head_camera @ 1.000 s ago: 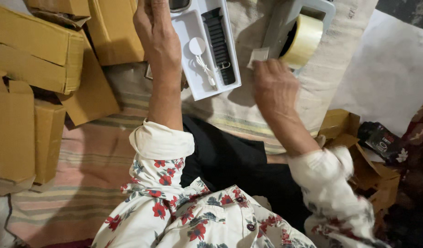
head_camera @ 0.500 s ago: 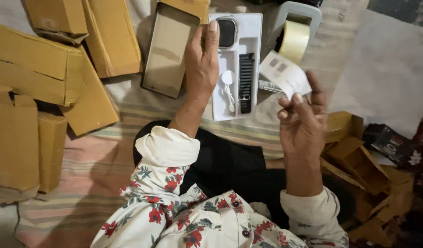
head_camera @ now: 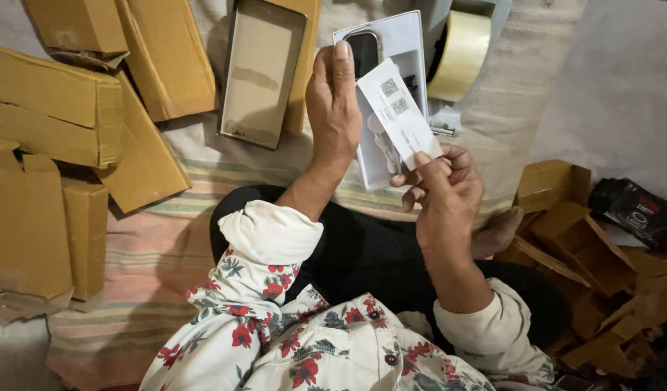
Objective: The person sits on the floor and packs smart watches into small cardboard boxes. They place the watch, strap, and charger into a white tray, insert the tray into a product box, then place the product box into a shipping box and seal it with tape.
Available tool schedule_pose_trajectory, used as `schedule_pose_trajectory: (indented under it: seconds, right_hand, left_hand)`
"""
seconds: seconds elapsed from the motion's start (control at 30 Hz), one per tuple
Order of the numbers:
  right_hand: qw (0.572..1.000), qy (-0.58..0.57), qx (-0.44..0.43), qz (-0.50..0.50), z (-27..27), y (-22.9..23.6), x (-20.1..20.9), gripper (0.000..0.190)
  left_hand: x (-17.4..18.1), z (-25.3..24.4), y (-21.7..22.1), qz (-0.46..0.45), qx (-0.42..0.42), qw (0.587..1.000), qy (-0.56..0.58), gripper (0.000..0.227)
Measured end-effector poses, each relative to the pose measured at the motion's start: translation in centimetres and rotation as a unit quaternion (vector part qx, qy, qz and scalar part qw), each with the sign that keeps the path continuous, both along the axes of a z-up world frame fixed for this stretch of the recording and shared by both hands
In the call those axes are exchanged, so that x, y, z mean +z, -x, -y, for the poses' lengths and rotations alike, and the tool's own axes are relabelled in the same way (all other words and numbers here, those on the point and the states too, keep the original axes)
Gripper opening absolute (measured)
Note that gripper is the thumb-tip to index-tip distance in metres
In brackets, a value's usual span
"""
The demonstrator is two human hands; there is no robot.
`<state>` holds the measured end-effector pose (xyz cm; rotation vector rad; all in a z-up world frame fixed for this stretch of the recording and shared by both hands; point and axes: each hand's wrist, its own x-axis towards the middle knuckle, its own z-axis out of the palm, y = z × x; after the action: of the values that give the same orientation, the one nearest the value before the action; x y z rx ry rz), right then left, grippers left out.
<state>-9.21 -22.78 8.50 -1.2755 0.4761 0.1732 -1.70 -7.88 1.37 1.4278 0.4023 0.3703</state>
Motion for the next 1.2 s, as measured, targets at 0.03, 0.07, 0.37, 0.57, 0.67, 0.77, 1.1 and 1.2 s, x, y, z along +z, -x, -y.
schedule_pose_trajectory:
  seconds: [0.03,0.07,0.37,0.57,0.67,0.77,1.1,1.2]
  right_hand:
    - [0.999,0.027,0.022,-0.006,-0.2,0.1,0.0,0.020]
    - [0.997,0.055,0.044,-0.012,-0.3,0.1,0.0,0.020]
    - [0.975,0.180,0.129,-0.005,-0.5,0.0,0.8,0.019]
    - [0.976,0.180,0.123,0.029,-0.6,-0.3,0.1,0.021]
    - [0.974,0.193,0.111,0.044,-0.3,-0.4,0.1,0.020]
    - [0.972,0.204,0.103,0.053,0.4,-0.5,0.5,0.020]
    - [0.960,0.249,0.069,0.112,0.2,-0.1,-0.2,0.013]
    - [0.943,0.301,0.086,0.111,0.2,0.0,-0.6,0.012]
  left_hand:
    - [-0.1,0.0,0.0,-0.008,0.001,1.000,-0.014,0.046]
    - [-0.1,-0.1,0.0,-0.016,0.002,0.999,-0.028,0.046]
    - [0.4,-0.1,-0.1,-0.040,-0.029,0.997,-0.053,0.047]
    - [0.4,0.1,0.1,-0.050,-0.074,0.993,-0.075,0.047]
    - [0.4,0.0,0.0,-0.037,-0.091,0.993,-0.062,0.046]
    - [0.3,-0.3,-0.1,-0.033,-0.092,0.994,-0.056,0.046]
    - [-0.7,-0.4,-0.4,-0.041,-0.076,0.995,-0.059,0.046]
    - [-0.8,-0.4,-0.4,-0.036,-0.079,0.994,-0.064,0.051]
